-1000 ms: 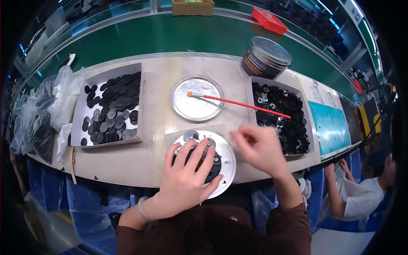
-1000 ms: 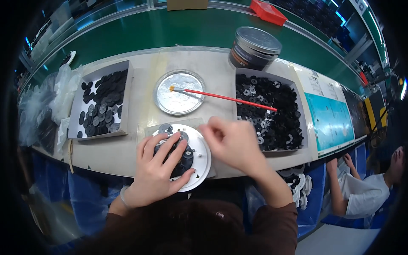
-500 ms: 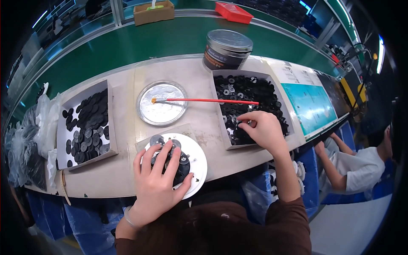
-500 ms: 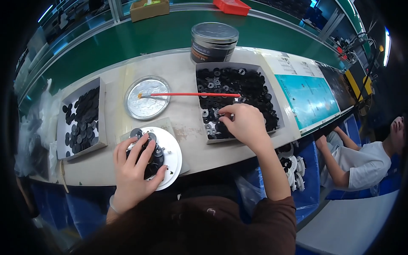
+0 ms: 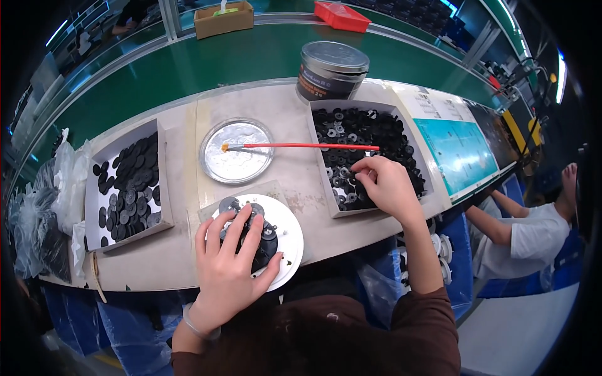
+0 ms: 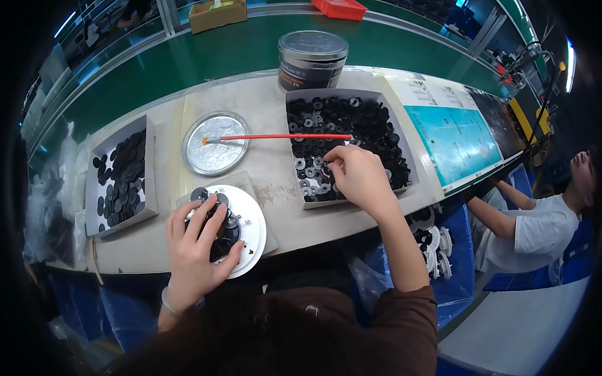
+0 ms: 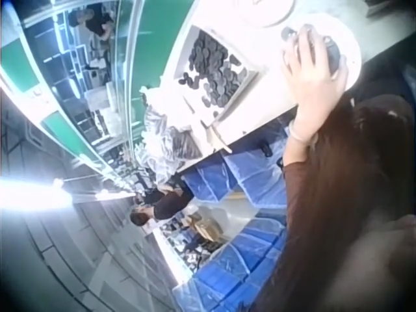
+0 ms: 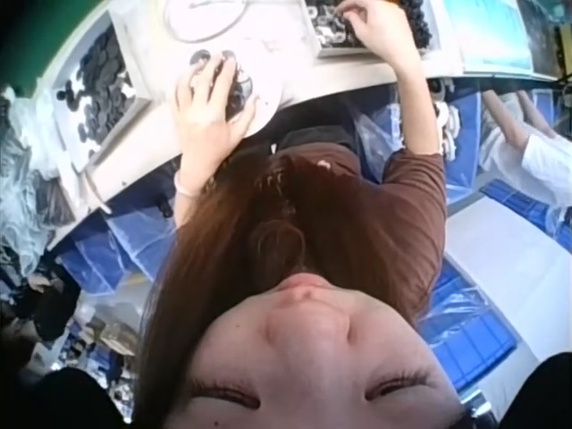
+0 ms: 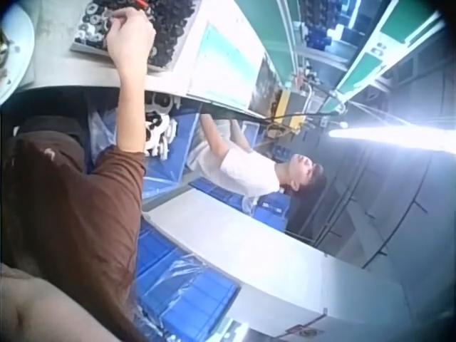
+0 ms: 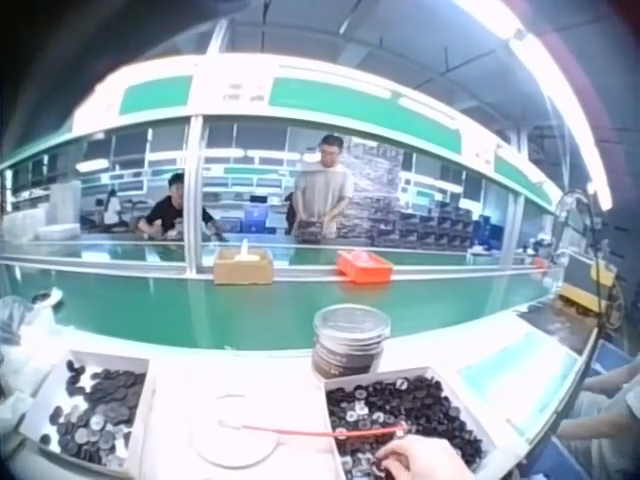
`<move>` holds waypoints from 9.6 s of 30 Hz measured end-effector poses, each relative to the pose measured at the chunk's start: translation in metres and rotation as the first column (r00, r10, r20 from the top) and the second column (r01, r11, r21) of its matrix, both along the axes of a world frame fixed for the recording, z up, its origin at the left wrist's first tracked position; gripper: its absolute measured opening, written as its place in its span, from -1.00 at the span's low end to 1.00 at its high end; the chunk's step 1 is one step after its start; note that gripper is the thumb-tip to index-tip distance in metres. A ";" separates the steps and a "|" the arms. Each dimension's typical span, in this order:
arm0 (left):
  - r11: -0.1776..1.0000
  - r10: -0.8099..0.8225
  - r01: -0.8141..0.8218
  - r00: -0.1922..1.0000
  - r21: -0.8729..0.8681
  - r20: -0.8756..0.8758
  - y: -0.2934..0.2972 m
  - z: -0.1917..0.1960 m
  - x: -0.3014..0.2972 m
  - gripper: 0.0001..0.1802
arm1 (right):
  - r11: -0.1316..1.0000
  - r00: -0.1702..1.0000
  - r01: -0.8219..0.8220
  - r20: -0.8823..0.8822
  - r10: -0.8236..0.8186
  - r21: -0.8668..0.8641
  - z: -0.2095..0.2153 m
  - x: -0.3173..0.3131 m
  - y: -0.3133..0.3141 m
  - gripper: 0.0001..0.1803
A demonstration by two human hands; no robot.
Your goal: The person assembles small black lighting components onto a circular base by hand, then applies a substance from a lubricant container to the assembled components with a brush applicator.
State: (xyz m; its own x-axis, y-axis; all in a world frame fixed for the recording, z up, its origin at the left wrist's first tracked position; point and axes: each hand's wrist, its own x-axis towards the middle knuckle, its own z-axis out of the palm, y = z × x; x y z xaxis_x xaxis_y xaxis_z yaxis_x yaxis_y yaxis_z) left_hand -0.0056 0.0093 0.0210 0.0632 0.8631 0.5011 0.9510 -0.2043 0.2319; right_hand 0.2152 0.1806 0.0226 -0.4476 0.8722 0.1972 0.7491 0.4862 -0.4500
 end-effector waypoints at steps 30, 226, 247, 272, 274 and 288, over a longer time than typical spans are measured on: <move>0.992 0.023 -0.040 0.991 0.121 0.135 -0.002 -0.015 -0.002 -0.43 | 0.332 0.773 -0.583 -0.632 -0.055 -0.742 0.010 -0.084 -0.039 -0.85; 0.990 -0.087 0.075 0.992 0.122 0.093 0.002 -0.011 -0.003 -0.62 | 0.726 0.704 -0.605 -0.205 0.680 0.328 0.039 -0.165 0.018 -0.87; 0.990 -0.084 0.069 0.990 0.127 0.116 0.001 -0.013 -0.003 -0.61 | 0.863 0.855 -0.393 -0.221 0.470 0.317 0.036 -0.102 0.031 -0.88; 0.990 -0.068 0.053 0.991 0.132 0.112 0.001 -0.013 -0.003 -0.62 | 0.878 0.833 -0.431 -0.281 0.476 0.209 0.033 -0.098 0.032 -0.85; 0.988 -0.069 0.053 0.992 0.143 0.105 0.001 -0.013 -0.003 -0.66 | 0.926 0.770 -0.370 -0.530 0.354 0.081 0.032 -0.090 0.032 -0.78; 0.987 -0.039 0.022 0.993 0.161 0.107 0.000 -0.016 0.002 -0.63 | 0.896 0.490 -0.365 -0.870 -0.045 -0.252 0.025 -0.029 0.001 -0.75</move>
State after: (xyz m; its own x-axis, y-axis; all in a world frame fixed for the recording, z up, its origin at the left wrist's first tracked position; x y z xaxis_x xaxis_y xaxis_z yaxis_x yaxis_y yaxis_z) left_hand -0.0041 0.0089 0.0055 0.0254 0.7705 0.6370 0.9144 -0.2754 0.2966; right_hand 0.1864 0.1818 0.0473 -0.3821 0.8887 0.2532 -0.1665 0.2033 -0.9648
